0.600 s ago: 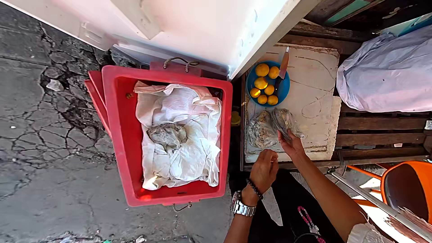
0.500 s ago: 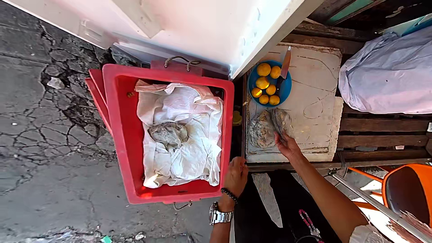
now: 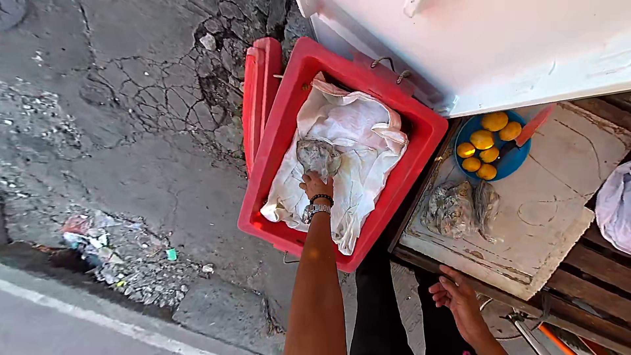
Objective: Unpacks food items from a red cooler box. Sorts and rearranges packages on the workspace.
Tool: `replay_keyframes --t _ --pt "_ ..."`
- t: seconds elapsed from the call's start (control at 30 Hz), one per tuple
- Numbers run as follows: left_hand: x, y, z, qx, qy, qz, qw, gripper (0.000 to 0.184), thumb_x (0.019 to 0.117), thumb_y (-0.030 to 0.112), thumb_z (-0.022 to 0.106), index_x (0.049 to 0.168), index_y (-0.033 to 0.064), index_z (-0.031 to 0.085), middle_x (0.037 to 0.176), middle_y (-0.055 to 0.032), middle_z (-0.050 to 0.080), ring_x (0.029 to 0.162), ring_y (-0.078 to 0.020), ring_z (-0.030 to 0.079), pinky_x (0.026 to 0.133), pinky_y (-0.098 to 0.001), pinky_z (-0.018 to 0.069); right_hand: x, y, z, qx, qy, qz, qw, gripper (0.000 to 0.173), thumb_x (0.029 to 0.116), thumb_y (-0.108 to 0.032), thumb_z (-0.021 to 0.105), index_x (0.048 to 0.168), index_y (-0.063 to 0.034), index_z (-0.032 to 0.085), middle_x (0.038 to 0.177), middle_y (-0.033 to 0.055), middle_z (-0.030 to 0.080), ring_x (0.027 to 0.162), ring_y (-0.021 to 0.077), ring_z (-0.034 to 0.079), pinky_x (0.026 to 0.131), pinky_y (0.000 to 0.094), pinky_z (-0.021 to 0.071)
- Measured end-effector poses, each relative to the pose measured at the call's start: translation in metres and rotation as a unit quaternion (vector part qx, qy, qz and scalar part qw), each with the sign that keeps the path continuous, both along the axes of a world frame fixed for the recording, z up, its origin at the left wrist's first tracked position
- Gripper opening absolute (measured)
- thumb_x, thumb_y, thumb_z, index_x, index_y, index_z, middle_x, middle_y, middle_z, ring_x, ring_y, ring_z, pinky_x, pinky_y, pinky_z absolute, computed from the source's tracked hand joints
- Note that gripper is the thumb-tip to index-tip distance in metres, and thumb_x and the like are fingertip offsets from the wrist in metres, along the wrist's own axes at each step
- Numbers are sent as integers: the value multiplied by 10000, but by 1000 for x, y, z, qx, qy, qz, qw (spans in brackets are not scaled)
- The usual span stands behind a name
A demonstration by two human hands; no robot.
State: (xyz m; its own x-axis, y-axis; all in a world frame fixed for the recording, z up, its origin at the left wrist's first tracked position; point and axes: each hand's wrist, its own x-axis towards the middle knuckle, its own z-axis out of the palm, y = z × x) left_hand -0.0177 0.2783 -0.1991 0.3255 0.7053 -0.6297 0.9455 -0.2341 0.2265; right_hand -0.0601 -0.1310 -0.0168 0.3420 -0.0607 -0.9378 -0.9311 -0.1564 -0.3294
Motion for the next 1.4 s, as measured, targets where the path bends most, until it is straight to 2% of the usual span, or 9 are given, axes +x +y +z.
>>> replay_keyframes --t 0.23,0.37,0.5,0.73,0.93,1.13,1.23,1.33,1.4 --pt "25 38 -20 -53 68 -120 989 452 1012 234 623 1298 -113 586 1383 -352 521 1338 -526 469 1068 -640 438 -18 19 -11 3 32 49 998 312 1059 -59 476 1355 33 510 796 133 726 624 175 707 565 291 590" --pt "7 62 38 -68 -45 -140 987 329 1035 179 562 1135 -133 596 1016 -356 648 991 -513 655 865 -665 505 0 30 -5 23 13 61 998 285 1050 -44 483 1318 38 534 794 120 728 623 162 707 568 282 592" --pt "-2 52 113 -73 -92 -142 983 250 1050 151 513 1081 -84 592 849 -279 608 769 -433 617 701 -607 491 16 37 1 38 -16 91 995 273 1040 -44 489 1289 43 559 807 102 730 642 149 707 585 271 593" --pt "-11 -50 171 -43 -176 -169 969 316 1025 181 512 1159 -98 580 766 -211 622 712 -362 639 686 -557 513 40 76 -6 49 -78 267 959 483 1012 -143 605 1448 30 489 1064 161 715 881 207 703 797 375 587" --pt "4 -180 218 -108 -271 -209 933 333 988 223 539 1050 -97 609 681 -114 567 569 -205 546 547 -397 483 62 62 9 104 -106 11 989 654 1038 -186 591 1583 2 282 1278 201 659 1061 236 706 878 395 604" --pt "47 -308 239 -273 -276 -363 847 388 943 235 633 1140 -98 653 958 -242 679 909 -396 681 787 -524 565 57 -31 14 45 -185 -271 943 241 1032 -31 463 1256 5 541 997 44 712 887 102 702 795 300 608" --pt "85 -363 250 -341 -191 -486 782 453 977 257 598 1307 -53 586 1238 -258 635 1220 -424 578 982 -528 495 63 -73 13 30 -184 -306 934 380 1110 -207 234 1307 -3 488 1050 66 652 939 100 654 836 301 565" --pt "119 -404 239 -329 -126 -557 752 521 984 175 605 1461 1 492 1392 -267 548 1358 -433 467 1071 -537 430 128 -60 68 -116 -72 -172 976 353 1115 -37 316 1364 135 498 1257 252 630 1097 233 636 1002 320 503" --pt "134 -422 217 -287 -84 -582 757 547 957 126 645 1472 31 486 1428 -251 519 1381 -415 443 1064 -528 434 148 -55 77 -182 -53 15 982 296 1070 -10 452 1296 150 556 1258 255 640 1114 220 627 1008 282 477"
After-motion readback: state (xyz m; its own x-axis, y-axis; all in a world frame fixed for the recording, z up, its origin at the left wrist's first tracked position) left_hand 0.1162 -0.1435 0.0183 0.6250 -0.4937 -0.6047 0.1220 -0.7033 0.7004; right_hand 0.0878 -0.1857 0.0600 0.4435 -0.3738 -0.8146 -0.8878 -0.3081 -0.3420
